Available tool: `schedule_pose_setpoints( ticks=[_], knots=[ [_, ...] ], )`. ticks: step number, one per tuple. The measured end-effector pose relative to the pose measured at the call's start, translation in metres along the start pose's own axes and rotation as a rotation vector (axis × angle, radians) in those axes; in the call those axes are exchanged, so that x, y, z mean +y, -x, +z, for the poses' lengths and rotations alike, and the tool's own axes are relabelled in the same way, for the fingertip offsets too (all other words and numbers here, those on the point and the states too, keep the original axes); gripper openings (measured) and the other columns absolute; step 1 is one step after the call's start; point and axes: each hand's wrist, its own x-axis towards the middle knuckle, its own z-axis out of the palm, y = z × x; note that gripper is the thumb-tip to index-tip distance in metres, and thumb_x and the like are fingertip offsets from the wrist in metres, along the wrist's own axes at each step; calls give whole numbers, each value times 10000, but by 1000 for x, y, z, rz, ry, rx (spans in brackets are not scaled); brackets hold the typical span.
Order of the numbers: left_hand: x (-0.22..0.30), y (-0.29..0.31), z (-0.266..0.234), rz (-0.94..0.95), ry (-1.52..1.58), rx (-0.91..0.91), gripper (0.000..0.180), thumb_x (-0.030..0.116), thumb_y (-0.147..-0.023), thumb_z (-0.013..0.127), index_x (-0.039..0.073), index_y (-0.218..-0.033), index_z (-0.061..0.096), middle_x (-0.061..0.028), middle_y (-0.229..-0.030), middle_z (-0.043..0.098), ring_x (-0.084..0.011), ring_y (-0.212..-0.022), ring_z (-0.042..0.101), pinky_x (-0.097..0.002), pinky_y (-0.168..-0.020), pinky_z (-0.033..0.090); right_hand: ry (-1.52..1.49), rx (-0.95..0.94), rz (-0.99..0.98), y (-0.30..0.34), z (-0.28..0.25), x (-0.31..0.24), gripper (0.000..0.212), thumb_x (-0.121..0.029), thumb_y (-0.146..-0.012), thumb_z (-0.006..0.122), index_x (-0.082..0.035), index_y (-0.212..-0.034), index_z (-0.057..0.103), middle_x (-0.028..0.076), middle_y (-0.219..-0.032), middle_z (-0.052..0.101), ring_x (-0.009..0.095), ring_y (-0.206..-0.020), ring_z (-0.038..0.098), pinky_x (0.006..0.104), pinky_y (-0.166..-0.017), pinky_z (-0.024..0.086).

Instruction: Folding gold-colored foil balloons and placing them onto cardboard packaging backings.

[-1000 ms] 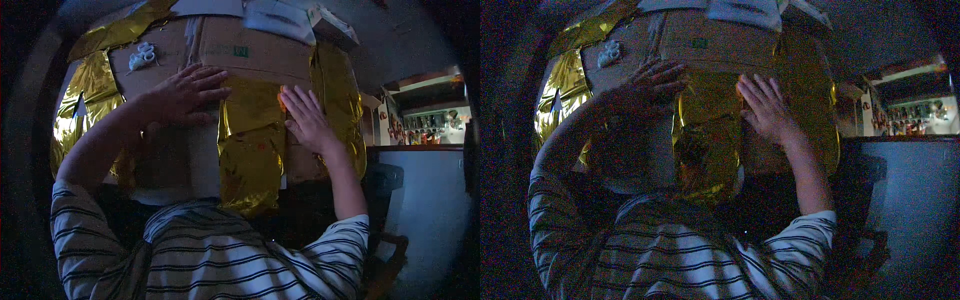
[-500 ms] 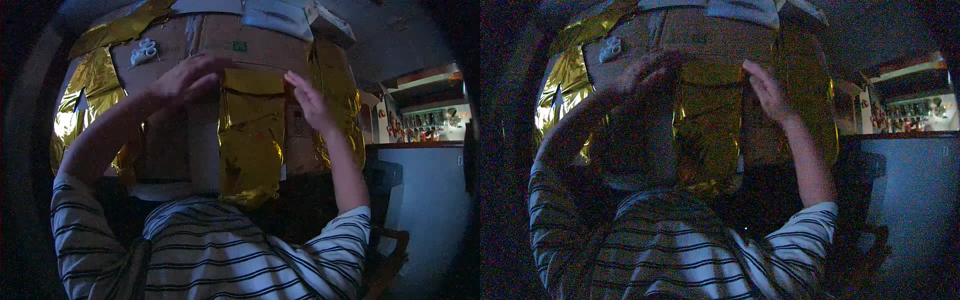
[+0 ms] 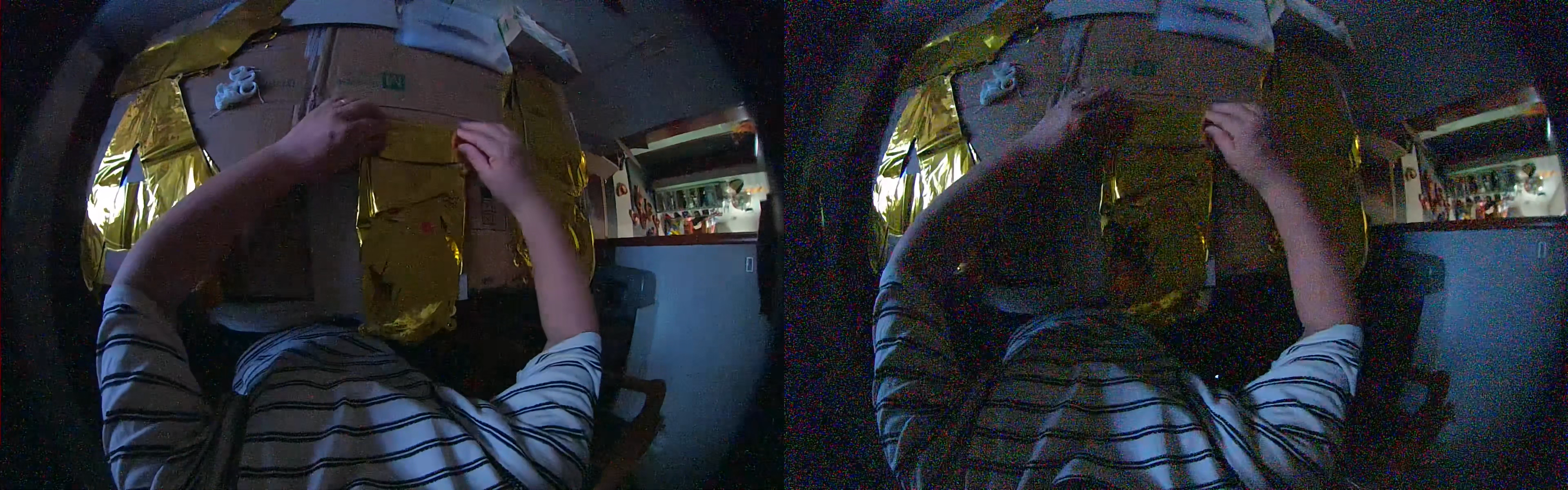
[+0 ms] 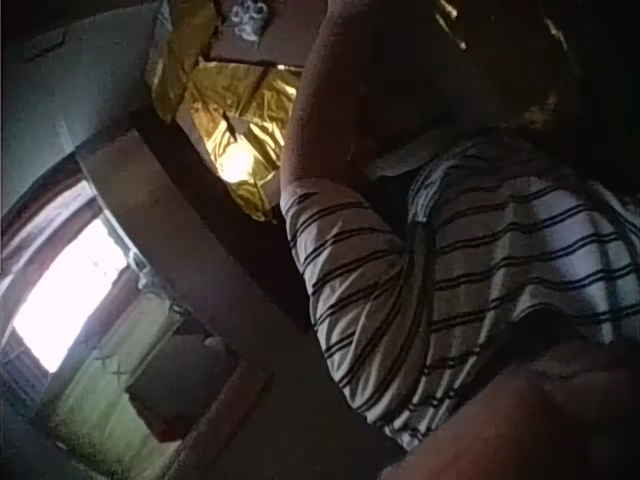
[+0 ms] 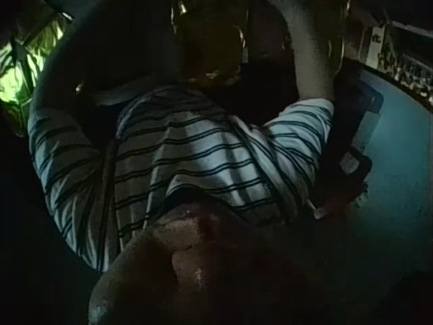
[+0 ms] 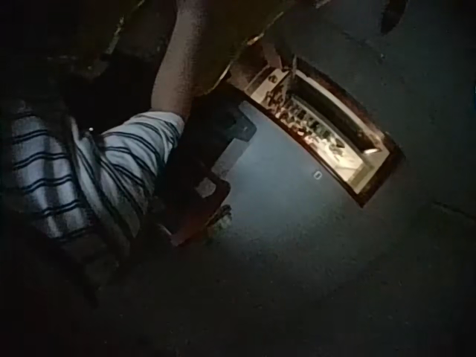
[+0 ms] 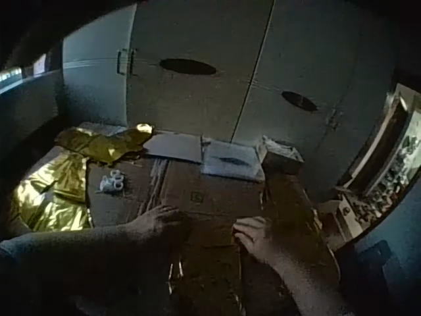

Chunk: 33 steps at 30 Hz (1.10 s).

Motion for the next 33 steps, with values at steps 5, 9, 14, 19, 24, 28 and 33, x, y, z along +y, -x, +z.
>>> schedule_pose_setpoints(
  ticks=[5, 9, 14, 19, 24, 28, 33],
  knots=[
    [1, 10, 8, -62, 40, -34, 195, 158, -817, 609, 58, -982, 638, -92, -1079, 610, -265, -1074, 553, -419, -930, 429, 29, 6, 7, 10, 7, -4, 281, -157, -810, 652, -69, -1076, 643, 87, -1130, 612, 270, -1063, 555, 373, -917, 445],
    [-4, 14, 5, -11, 36, -45, 200, 171, -835, 607, 56, -997, 630, -95, -1109, 605, -276, -1103, 543, -442, -956, 408, 9, -36, 15, 12, 8, 1, 303, -203, -814, 637, -97, -1096, 611, 114, -1188, 570, 318, -1106, 513, 427, -954, 413],
    [-10, 17, 5, 73, 13, -107, 250, 194, -837, 616, 76, -1057, 611, -81, -1158, 593, -267, -1163, 509, -470, -1003, 367, 42, -85, 4, 14, 6, 4, 344, -219, -830, 621, -127, -1159, 580, 117, -1241, 534, 325, -1136, 493, 427, -989, 389],
    [4, 15, 3, -140, 45, -37, 283, 194, -828, 631, 87, -1087, 597, -87, -1156, 586, -278, -1157, 512, -485, -1025, 342, 4, 29, 52, 21, -4, -14, 314, -180, -853, 612, -87, -1152, 589, 108, -1206, 555, 290, -1126, 515, 402, -958, 410],
    [15, 18, -7, -207, 264, 73, 338, 211, -802, 644, 77, -1107, 590, -108, -1179, 566, -306, -1135, 513, -482, -1037, 325, -181, 35, 313, 50, -49, -65, 209, -128, -834, 650, -52, -1026, 620, 88, -1058, 611, 211, -962, 589, 330, -831, 474],
    [33, 40, -20, -97, 419, -11, 346, 192, -775, 652, 47, -1085, 597, -131, -1163, 558, -332, -1098, 521, -454, -1001, 370, -361, -162, 621, 84, -59, -98, 92, -106, -843, 642, -30, -894, 632, 45, -852, 635, 116, -760, 591, 262, -680, 487],
    [73, 29, -41, 4, 250, -174, 325, 165, -771, 646, 26, -1061, 608, -148, -1092, 570, -324, -1088, 524, -438, -958, 412, -488, -323, 886, 124, -64, -134, 176, -159, -881, 622, 12, -844, 638, 44, -730, 622, 83, -624, 564, 239, -565, 479]
  ],
)
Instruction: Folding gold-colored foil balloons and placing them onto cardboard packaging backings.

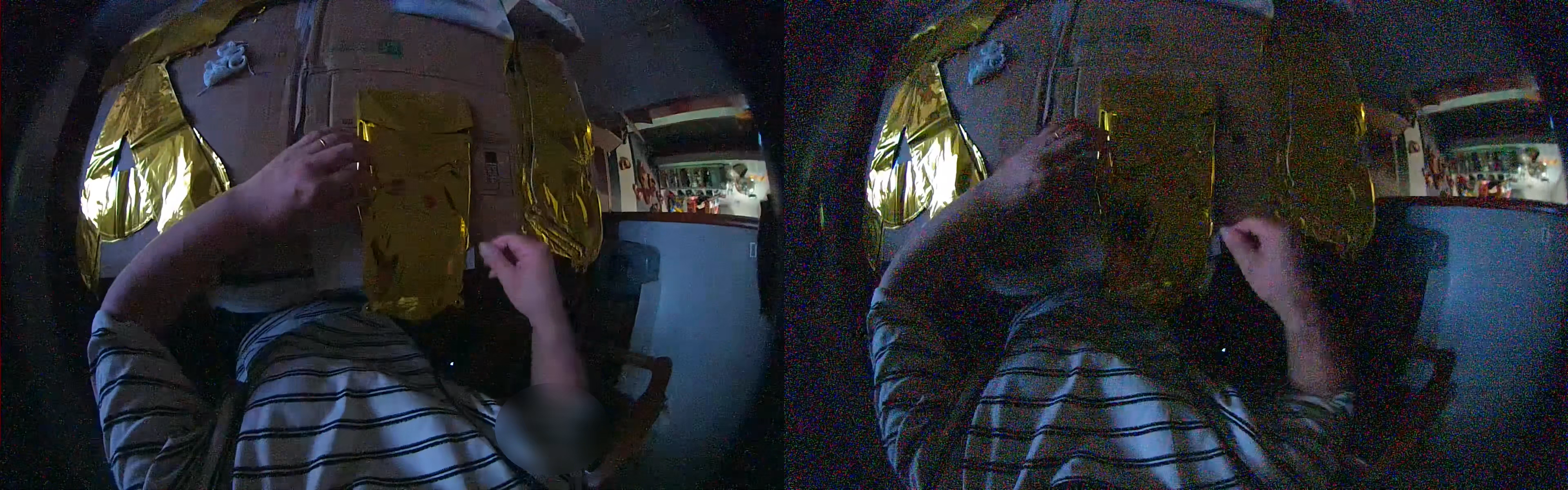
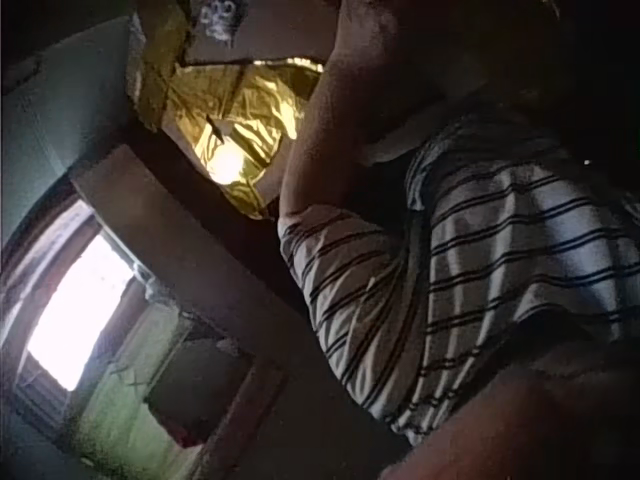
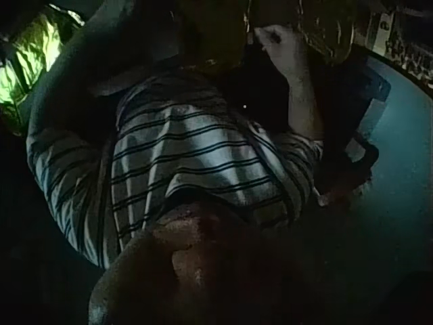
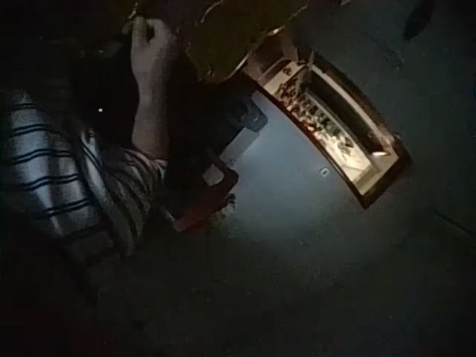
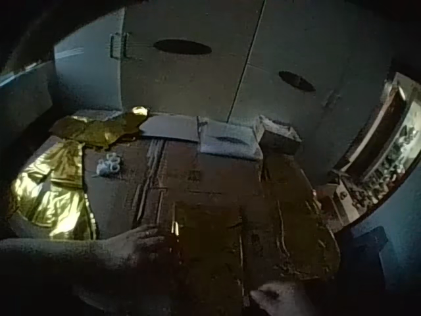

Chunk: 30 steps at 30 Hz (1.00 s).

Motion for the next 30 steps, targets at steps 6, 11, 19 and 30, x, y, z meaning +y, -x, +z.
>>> schedule_pose_setpoints(
  ticks=[6, 11, 19, 30],
  knots=[
    [-11, 11, 27, 41, 26, -19, 325, 153, -770, 650, 26, -1066, 607, -145, -1078, 573, -319, -1080, 524, -439, -960, 410, -321, -175, 227, 41, 36, 26, 221, -207, -898, 592, 1, -924, 661, 37, -797, 643, 87, -739, 598, 222, -653, 489],
    [-13, 16, 32, 12, 27, 13, 347, 159, -752, 673, 37, -1070, 609, -135, -1090, 569, -323, -1090, 518, -440, -947, 419, -849, -135, 525, 51, 79, 16, 218, -162, -879, 598, 7, -1005, 650, 73, -949, 653, 128, -934, 591, 272, -847, 454],
    [0, 15, 12, 18, -42, 55, 465, 167, -722, 674, 51, -1156, 552, -147, -1134, 540, -346, -1102, 505, -470, -956, 404, -1427, -197, 539, 53, 80, 7, 190, -164, -818, 678, -59, -974, 650, 65, -970, 656, 197, -937, 613, 327, -827, 488],
    [22, 7, 12, 15, -194, 45, 554, 229, -721, 653, 45, -1214, 480, -147, -1124, 537, -341, -1080, 522, -493, -964, 386, -1798, -305, 280, 50, 58, -33, 395, -184, -878, 568, -48, -1239, 488, 123, -1161, 586, 269, -1042, 585, 437, -826, 503]
  ],
)
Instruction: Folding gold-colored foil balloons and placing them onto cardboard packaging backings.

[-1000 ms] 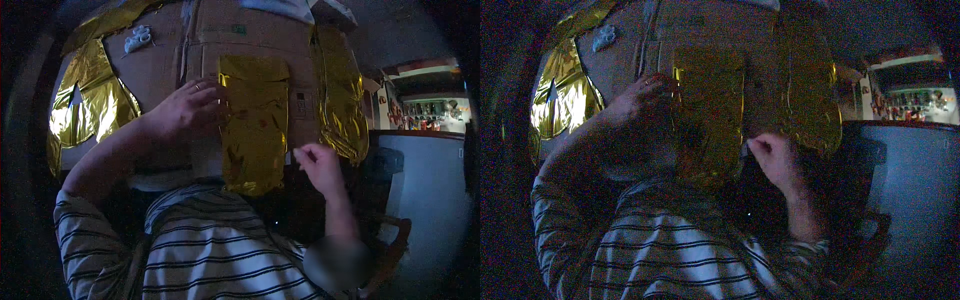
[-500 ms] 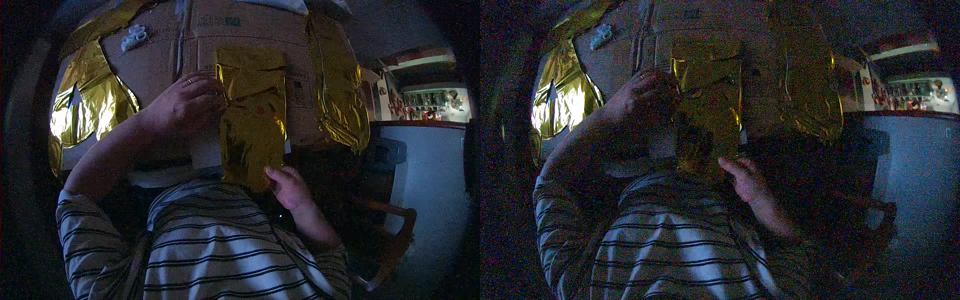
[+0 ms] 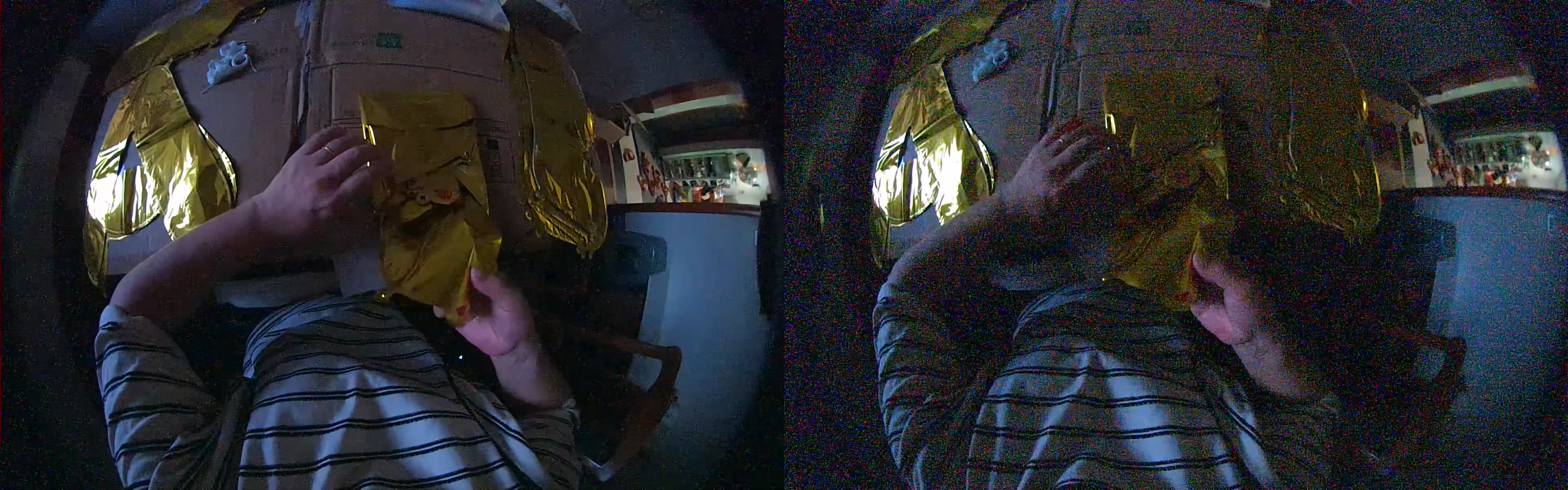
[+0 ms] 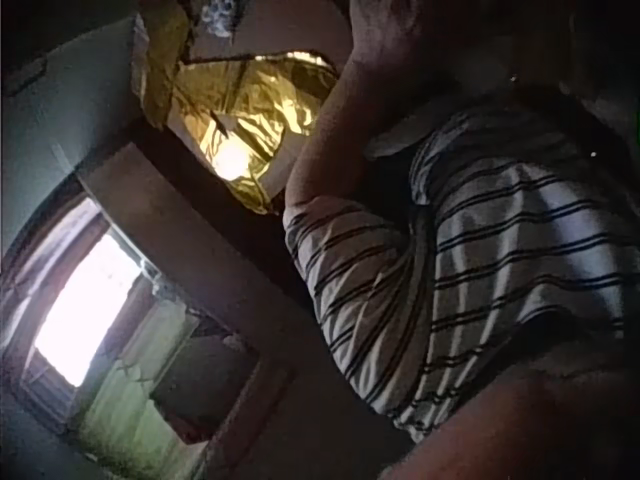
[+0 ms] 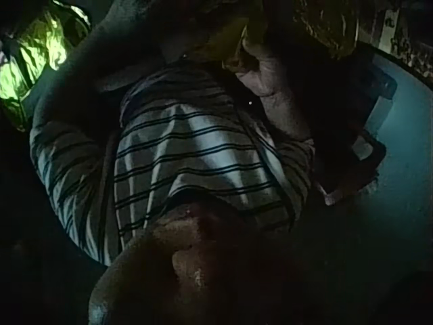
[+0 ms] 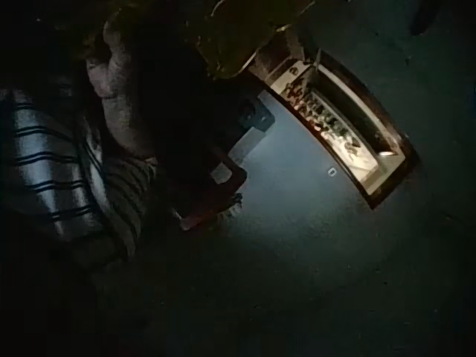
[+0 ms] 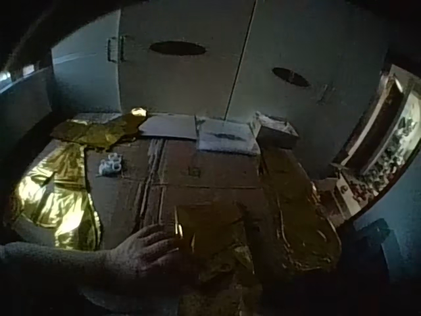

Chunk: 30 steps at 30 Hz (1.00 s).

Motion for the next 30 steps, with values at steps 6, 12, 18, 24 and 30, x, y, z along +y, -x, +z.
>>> schedule_pose_setpoints(
  ticks=[6, 12, 18, 24, 30],
  knots=[
    [14, -6, -1, -6, 133, -11, 754, 373, -606, 724, 23, -1223, 469, -169, -1126, 530, -352, -1068, 525, -504, -972, 371, -133, -58, -22, -7, 5, -4, 348, -193, -904, 529, -53, -1222, 510, 133, -1153, 594, 271, -999, 603, 434, -782, 508],
    [17, -9, -1, -12, 142, -59, 756, 368, -578, 732, 21, -1205, 492, -169, -1129, 528, -349, -1068, 526, -509, -987, 361, -95, -16, -54, -6, 11, -10, 335, -218, -907, 520, -56, -1199, 532, 127, -1134, 607, 246, -954, 624, 434, -757, 517],
    [9, -8, 6, 47, 110, -105, 564, 311, -596, 717, 57, -1083, 588, -146, -1111, 543, -327, -1079, 530, -497, -1024, 337, 77, 197, -19, 8, -35, -5, 324, -172, -887, 549, -56, -1189, 539, 114, -1082, 631, 230, -891, 645, 393, -733, 536],
    [6, -14, 19, 108, 85, -33, 357, 241, -651, 683, 89, -973, 657, -133, -1060, 565, -299, -1072, 554, -483, -1023, 356, 1155, 376, 80, 22, -88, -28, 251, -212, -876, 600, -37, -1055, 618, 75, -890, 660, 154, -788, 633, 286, -678, 511],
    [10, -15, 15, 91, 119, -5, 331, 250, -682, 685, 52, -946, 650, -134, -1011, 586, -298, -1004, 593, -485, -1008, 368, 1471, 446, -222, 1, -32, -103, 229, -250, -879, 615, -39, -961, 644, 20, -796, 627, 93, -664, 557, 231, -612, 453]
  ],
)
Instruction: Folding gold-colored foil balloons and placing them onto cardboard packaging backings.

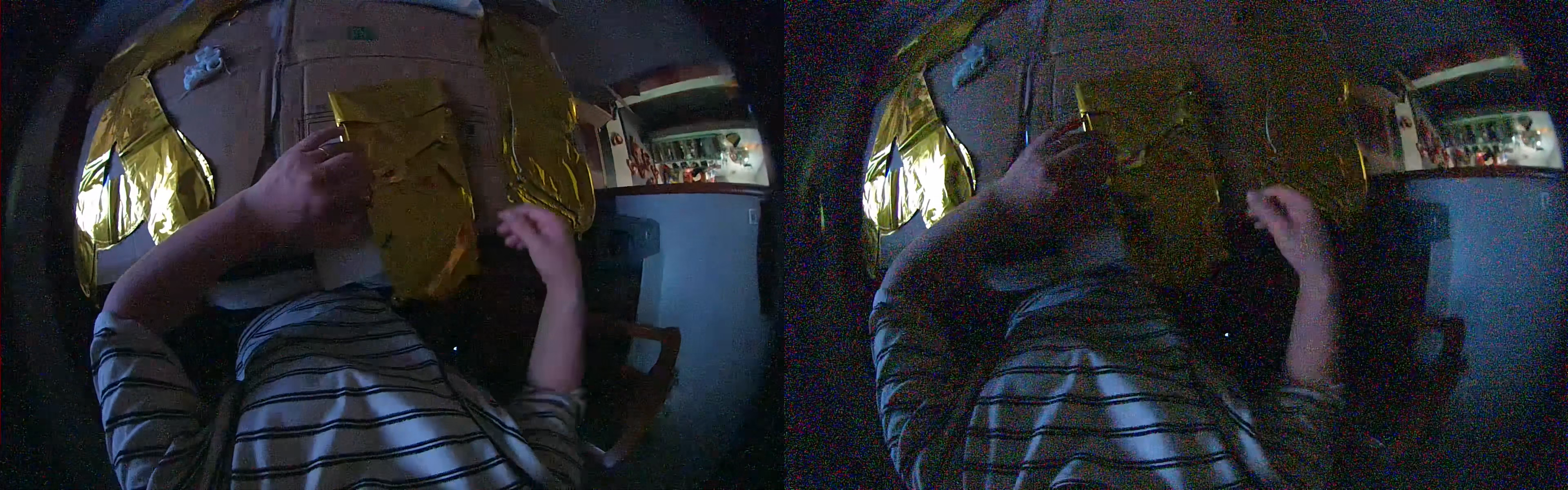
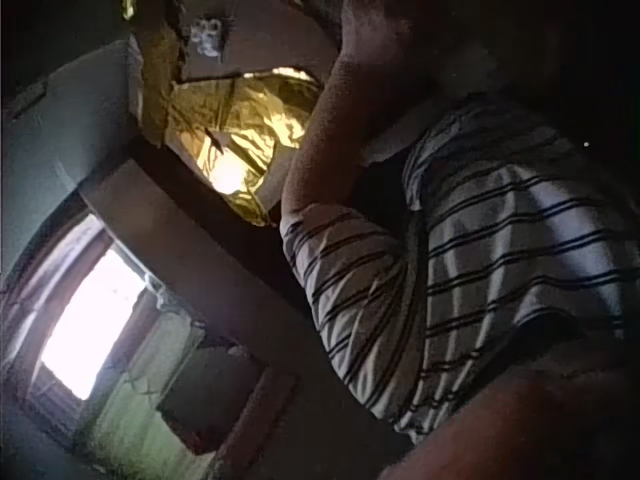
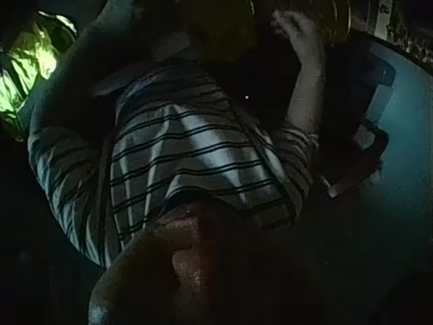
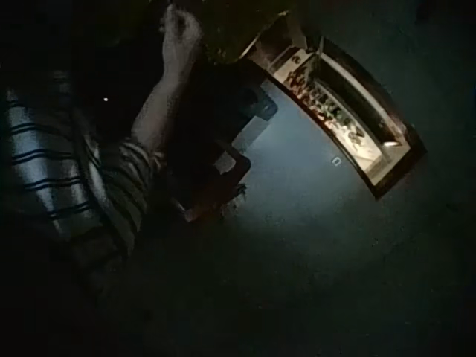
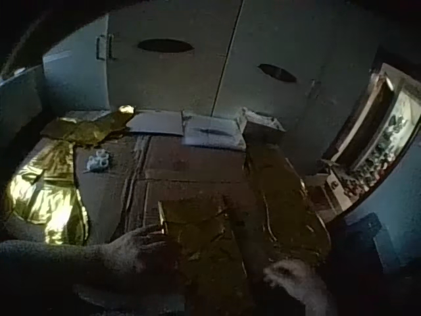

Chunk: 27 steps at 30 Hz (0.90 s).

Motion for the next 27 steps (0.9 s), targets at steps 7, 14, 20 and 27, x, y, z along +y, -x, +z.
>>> schedule_pose_setpoints(
  ticks=[7, 14, 20, 27],
  knots=[
    [-3, 3, 7, -55, 77, -11, 372, 250, -680, 695, 15, -960, 622, -146, -996, 582, -302, -975, 594, -487, -997, 371, 242, -116, -42, -65, 23, -39, 284, -299, -845, 652, -33, -940, 630, 30, -797, 614, 95, -649, 545, 230, -573, 449],
    [-5, 9, 1, -11, -2, -65, 523, 251, -635, 708, 4, -1076, 572, -159, -1078, 559, -325, -1063, 541, -486, -985, 382, 119, -147, 59, -78, 30, -52, 302, -292, -806, 689, -27, -926, 609, 28, -783, 596, 95, -631, 534, 240, -516, 432],
    [4, 3, -16, -79, 58, -86, 559, 268, -632, 703, -8, -1097, 562, -171, -1111, 549, -353, -1065, 533, -473, -955, 405, 277, -101, 2, -87, 30, -44, 316, -279, -787, 709, -18, -925, 594, 38, -772, 597, 116, -627, 530, 262, -551, 445],
    [-7, 15, 4, -33, 21, -40, 535, 249, -650, 690, -9, -1100, 558, -182, -1113, 545, -352, -1066, 535, -452, -904, 436, 578, 110, -212, -82, 34, -44, 343, -266, -817, 679, -16, -1020, 559, 88, -859, 592, 185, -751, 561, 339, -688, 478]
  ],
)
